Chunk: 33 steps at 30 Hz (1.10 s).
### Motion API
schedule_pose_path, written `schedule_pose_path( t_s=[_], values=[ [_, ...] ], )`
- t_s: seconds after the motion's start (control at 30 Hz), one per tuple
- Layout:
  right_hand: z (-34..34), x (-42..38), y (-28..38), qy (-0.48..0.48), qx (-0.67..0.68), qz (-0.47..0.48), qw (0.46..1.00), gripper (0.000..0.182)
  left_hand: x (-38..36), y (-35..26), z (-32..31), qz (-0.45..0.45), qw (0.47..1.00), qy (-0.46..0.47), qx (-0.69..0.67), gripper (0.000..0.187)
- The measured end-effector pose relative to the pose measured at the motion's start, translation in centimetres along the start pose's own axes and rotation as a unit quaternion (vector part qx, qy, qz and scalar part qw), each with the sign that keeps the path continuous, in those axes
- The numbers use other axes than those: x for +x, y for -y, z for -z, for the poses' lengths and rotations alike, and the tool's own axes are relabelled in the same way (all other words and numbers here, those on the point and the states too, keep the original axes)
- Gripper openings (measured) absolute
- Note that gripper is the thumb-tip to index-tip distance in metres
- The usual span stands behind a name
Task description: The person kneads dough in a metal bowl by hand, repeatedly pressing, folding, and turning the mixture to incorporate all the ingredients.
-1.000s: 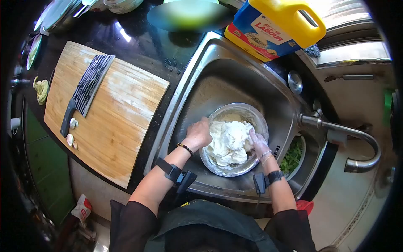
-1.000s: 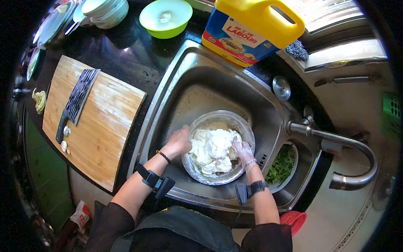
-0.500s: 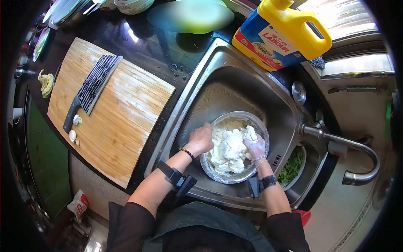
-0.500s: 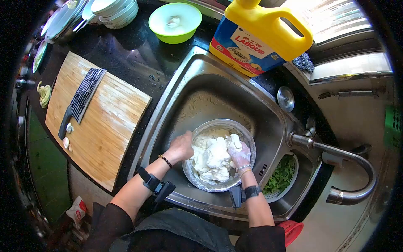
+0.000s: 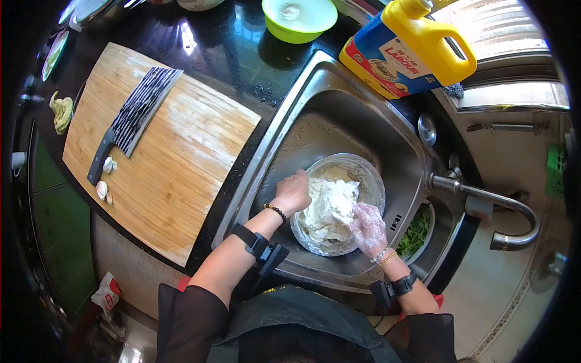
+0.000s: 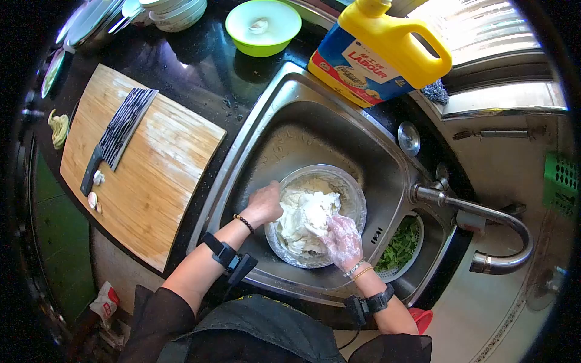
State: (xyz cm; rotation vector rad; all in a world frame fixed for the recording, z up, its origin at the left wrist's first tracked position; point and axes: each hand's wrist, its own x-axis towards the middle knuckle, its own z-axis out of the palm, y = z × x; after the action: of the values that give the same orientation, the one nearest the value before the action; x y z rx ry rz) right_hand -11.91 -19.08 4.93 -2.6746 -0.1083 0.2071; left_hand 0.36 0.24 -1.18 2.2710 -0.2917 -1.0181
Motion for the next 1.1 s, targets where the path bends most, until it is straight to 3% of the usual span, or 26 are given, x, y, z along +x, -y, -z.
schedule_pose_path(
  t_s=[0.17, 0.27, 0.4, 0.53, 0.6, 0.77, 0.83, 1.03, 1.1],
  values=[
    [-0.3, -0.1, 2.2, 0.019, -0.01, 0.01, 1.0, 0.023, 0.2, 0.1, -0.3, 0.001, 1.0, -0.007, -0.015, 0.032],
    [-2.6, -0.4, 3.0, 0.096, -0.07, -0.014, 0.993, 0.014, 0.2, 0.2, -0.4, 0.005, 1.0, -0.008, -0.016, 0.032],
    [-5.2, 0.1, 3.4, 0.175, -0.125, -0.079, 0.973, 0.019, 0.1, 0.1, -0.5, 0.008, 1.0, -0.003, -0.025, 0.033],
    [-7.6, 0.7, 3.0, 0.185, -0.145, -0.046, 0.971, 0.023, 0.6, 0.5, -0.8, 0.013, 0.999, -0.018, -0.03, 0.032],
    [-8.9, 0.6, 2.5, 0.127, -0.182, 0.01, 0.975, 0.025, 0.5, 0.4, -0.9, 0.002, 1.0, -0.011, -0.008, 0.028],
    [-9.4, 2.1, 2.0, 0.175, -0.166, -0.019, 0.97, 0.024, 0.3, 0.1, -0.9, 0.009, 1.0, -0.019, 0.002, 0.028],
    [-9.8, 2.3, 1.1, 0.129, -0.129, 0.014, 0.983, 0.023, 0.2, -0.1, -0.9, 0.011, 1.0, -0.02, -0.009, 0.029],
    [-9.5, 5.2, -0.7, 0.135, -0.082, 0.0, 0.987, 0.025, 0.3, -0.7, -0.3, 0.017, 1.0, -0.005, 0.011, 0.027],
    [-9.3, 6.1, -1.2, 0.108, -0.099, 0.017, 0.989, 0.028, 0.3, -0.8, -0.3, 0.032, 0.999, 0.01, 0.034, 0.036]
  ],
)
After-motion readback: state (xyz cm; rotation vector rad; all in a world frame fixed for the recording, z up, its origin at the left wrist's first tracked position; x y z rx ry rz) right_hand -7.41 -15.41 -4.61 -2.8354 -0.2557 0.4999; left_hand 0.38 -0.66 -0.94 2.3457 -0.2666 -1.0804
